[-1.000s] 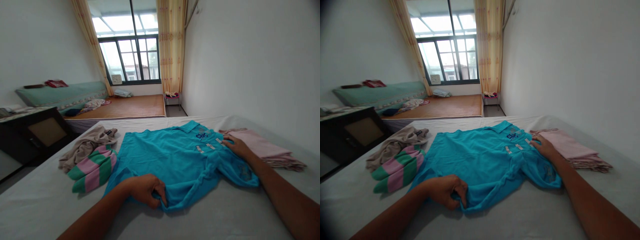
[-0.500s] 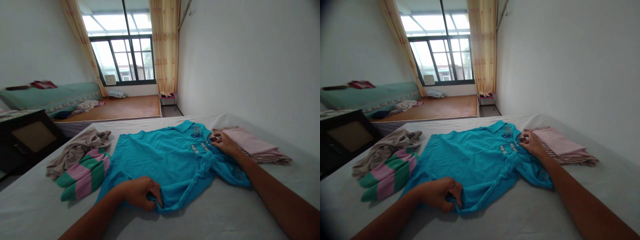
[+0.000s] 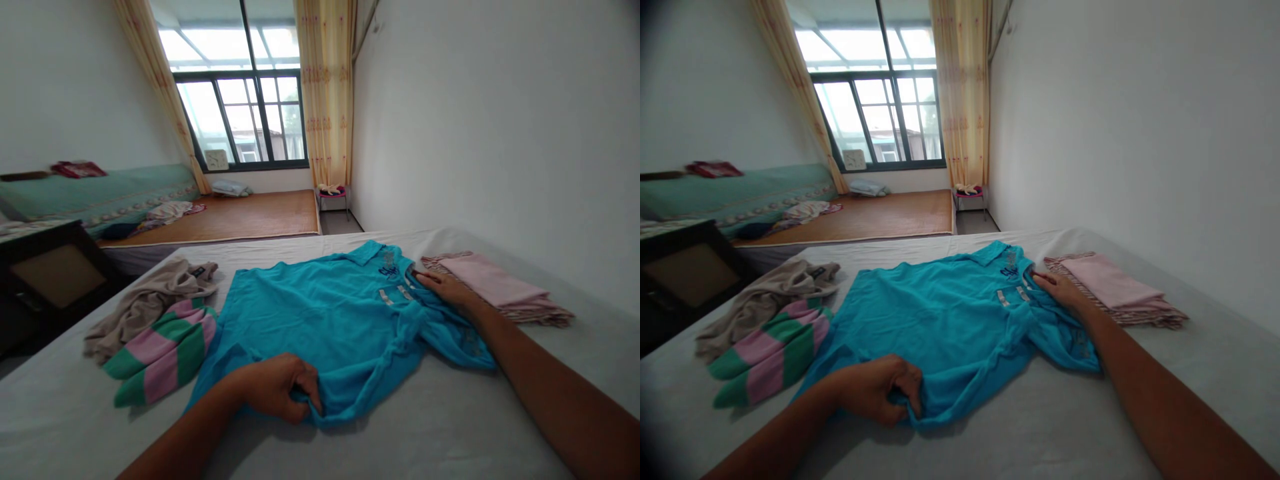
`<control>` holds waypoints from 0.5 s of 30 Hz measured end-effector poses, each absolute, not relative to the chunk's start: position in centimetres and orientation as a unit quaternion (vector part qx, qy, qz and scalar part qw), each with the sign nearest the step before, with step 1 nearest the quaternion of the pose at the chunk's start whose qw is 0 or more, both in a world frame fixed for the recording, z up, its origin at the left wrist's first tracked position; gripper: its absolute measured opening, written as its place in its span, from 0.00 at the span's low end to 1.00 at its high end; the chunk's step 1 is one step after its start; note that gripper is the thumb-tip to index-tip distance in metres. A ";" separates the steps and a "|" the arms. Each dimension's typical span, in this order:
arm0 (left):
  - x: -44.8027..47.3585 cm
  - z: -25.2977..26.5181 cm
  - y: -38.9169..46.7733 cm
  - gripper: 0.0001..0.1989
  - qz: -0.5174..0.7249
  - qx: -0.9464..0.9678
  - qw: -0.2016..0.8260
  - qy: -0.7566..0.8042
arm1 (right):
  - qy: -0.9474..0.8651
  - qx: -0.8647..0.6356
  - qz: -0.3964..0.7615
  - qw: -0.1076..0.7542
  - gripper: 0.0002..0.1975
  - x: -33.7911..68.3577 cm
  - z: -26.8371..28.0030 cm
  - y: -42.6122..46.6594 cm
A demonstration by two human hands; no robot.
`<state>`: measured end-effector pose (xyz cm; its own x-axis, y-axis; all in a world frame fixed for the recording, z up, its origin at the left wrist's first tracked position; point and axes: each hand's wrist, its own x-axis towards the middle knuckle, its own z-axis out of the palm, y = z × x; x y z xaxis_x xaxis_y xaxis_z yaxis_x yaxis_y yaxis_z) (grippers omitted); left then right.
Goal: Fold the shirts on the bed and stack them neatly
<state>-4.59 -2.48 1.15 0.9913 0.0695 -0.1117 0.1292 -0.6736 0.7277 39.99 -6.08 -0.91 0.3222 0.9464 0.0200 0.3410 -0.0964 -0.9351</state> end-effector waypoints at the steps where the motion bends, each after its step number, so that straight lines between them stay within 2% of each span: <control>1: -4.6 1.2 -2.5 0.18 -0.038 0.913 0.403 0.054 | -0.468 -0.652 0.358 0.477 0.16 40.0 -0.9 -6.1; 3: -4.5 1.2 -2.4 0.18 -0.039 0.910 0.409 0.053 | -0.438 -0.629 0.421 0.485 0.15 40.3 -1.0 -6.0; 6: -4.5 1.1 -2.4 0.19 -0.039 0.907 0.416 0.052 | -0.400 -0.639 0.446 0.481 0.11 40.9 -1.3 -5.7; 8: -4.5 1.1 -2.4 0.18 -0.037 0.905 0.420 0.052 | -0.376 -0.661 0.446 0.471 0.16 41.1 -1.3 -5.6; 12: -4.5 1.1 -2.3 0.18 -0.038 0.905 0.421 0.057 | -0.338 -0.670 0.473 0.461 0.32 40.7 -0.9 -5.4; 15: -4.5 1.1 -2.3 0.18 -0.039 0.907 0.416 0.057 | -0.371 -0.633 0.512 0.446 0.28 40.1 -0.6 -5.2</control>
<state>-4.51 -2.27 1.08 0.9905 0.0714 -0.1174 0.1355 -0.6480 0.7495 40.07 -5.21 -0.64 0.1994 0.9269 -0.3178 0.0128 -0.3268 -0.9450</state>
